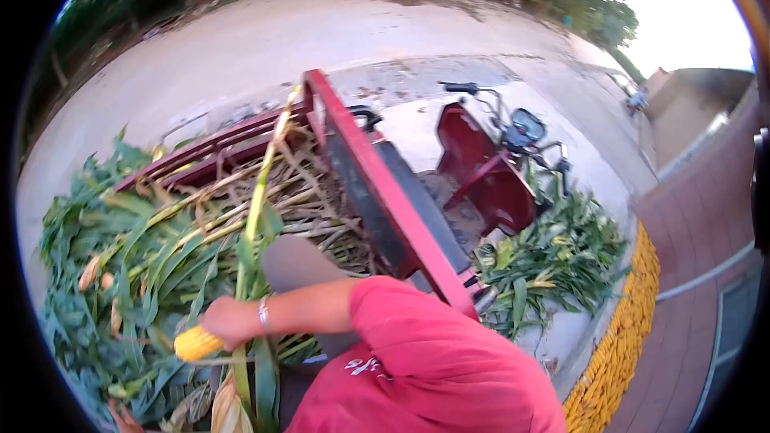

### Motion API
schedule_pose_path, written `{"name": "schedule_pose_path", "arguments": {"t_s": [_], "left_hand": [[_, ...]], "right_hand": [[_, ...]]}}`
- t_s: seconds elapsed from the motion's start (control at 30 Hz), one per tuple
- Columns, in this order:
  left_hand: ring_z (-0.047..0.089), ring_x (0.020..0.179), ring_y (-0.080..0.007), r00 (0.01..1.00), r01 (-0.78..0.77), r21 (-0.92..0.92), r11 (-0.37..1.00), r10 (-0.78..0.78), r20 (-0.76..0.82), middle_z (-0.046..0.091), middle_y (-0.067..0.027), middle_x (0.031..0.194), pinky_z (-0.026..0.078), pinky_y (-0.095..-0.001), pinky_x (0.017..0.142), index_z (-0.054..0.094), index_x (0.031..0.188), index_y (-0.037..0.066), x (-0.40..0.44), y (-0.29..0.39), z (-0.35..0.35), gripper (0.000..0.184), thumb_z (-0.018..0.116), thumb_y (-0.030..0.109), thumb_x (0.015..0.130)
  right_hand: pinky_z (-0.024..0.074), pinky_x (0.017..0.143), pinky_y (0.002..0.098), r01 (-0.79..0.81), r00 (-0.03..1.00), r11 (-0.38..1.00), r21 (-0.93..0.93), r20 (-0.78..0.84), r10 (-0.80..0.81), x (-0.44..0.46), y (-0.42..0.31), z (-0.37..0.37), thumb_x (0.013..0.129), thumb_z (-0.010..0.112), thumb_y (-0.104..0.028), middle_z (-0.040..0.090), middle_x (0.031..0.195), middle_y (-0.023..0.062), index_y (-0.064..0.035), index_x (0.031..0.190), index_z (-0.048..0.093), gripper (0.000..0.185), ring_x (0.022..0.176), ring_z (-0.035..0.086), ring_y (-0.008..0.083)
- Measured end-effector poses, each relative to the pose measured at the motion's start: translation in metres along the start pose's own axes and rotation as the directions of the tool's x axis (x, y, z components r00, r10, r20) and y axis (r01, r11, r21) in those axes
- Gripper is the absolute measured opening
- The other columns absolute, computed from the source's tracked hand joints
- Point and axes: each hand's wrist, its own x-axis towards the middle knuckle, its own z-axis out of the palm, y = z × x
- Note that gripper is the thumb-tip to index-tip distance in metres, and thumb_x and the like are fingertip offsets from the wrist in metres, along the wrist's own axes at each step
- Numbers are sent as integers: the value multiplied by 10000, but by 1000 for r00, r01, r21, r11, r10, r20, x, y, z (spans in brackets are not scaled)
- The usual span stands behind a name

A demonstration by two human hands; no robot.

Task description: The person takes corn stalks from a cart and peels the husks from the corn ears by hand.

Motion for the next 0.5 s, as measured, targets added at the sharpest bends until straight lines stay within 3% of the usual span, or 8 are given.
{"name": "schedule_pose_path", "arguments": {"t_s": [0.03, 0.1, 0.13, 0.17, 0.23, 0.27, 0.3, 0.5], "left_hand": [[536, 1115, -215, 982, 154, -362, 919, -183, -45, 546, -144, 1255, 392, -319, 981, 391, 1364, -2, -10, 25, -12, 458, 528, 99, 940], [515, 1098, -208, 984, 171, -729, 663, -156, 89, 502, -146, 1241, 409, -324, 953, 353, 1398, 30, -24, 127, -56, 664, 597, -22, 783], [441, 1205, -214, 975, 222, -796, 563, -106, 197, 416, -116, 1349, 354, -334, 1021, 350, 1401, 28, -32, 165, -64, 797, 631, -77, 663], [387, 1261, -207, 977, 177, -748, 640, -23, 212, 389, -83, 1380, 309, -337, 1061, 365, 1391, 26, -40, 189, -65, 851, 672, -68, 603], [457, 1167, -292, 964, 80, -567, 820, 80, 253, 489, -124, 1224, 360, -356, 1002, 478, 1317, 43, -42, 229, -82, 807, 760, 11, 563], [482, 1095, -310, 971, -86, -525, 847, 190, 148, 504, -135, 1141, 390, -364, 956, 552, 1245, 53, -41, 241, -85, 729, 799, 53, 559], [504, 1065, -292, 960, -124, -564, 817, 243, 142, 506, -122, 1126, 413, -365, 931, 602, 1198, 72, -46, 234, -77, 659, 815, 86, 575], [525, 977, -228, 927, -183, -593, 784, 338, 160, 488, -79, 1076, 472, -325, 812, 631, 1202, 152, -59, 221, -99, 536, 798, 138, 693]], "right_hand": [[513, 676, 403, -59, 996, 997, 55, 72, 55, -4, -4, -10, 558, 740, -203, 649, 784, 203, 7, 855, 618, 383, 784, 654, 329], [514, 697, 382, -54, 984, 929, 367, 176, -12, 3, 2, 1, 587, 774, -256, 660, 808, 183, 12, 926, 630, 455, 779, 658, 283], [514, 674, 371, -56, 979, 827, 560, 191, -63, 3, -3, 1, 595, 780, -289, 669, 832, 148, 4, 925, 639, 463, 743, 654, 251], [514, 652, 360, -83, 968, 680, 728, 221, -119, 1, -10, 2, 603, 787, -322, 677, 857, 112, -5, 924, 648, 472, 706, 650, 220], [515, 669, 327, -174, 925, 419, 891, 294, -242, 1, -18, 12, 688, 779, -306, 647, 933, 58, -4, 1025, 608, 484, 755, 620, 157], [513, 685, 314, -301, 872, 379, 875, 414, -262, -2, -26, 7, 715, 774, -281, 637, 968, 55, -6, 1093, 576, 508, 775, 615, 154], [511, 700, 301, -417, 805, 358, 835, 522, -281, -2, -32, 1, 741, 769, -256, 627, 1003, 53, -8, 1160, 543, 537, 794, 610, 151], [479, 802, 271, -617, 668, 219, 756, 650, -363, -4, -50, -1, 762, 759, -215, 596, 1061, 49, -2, 1252, 480, 603, 930, 563, 113]]}}
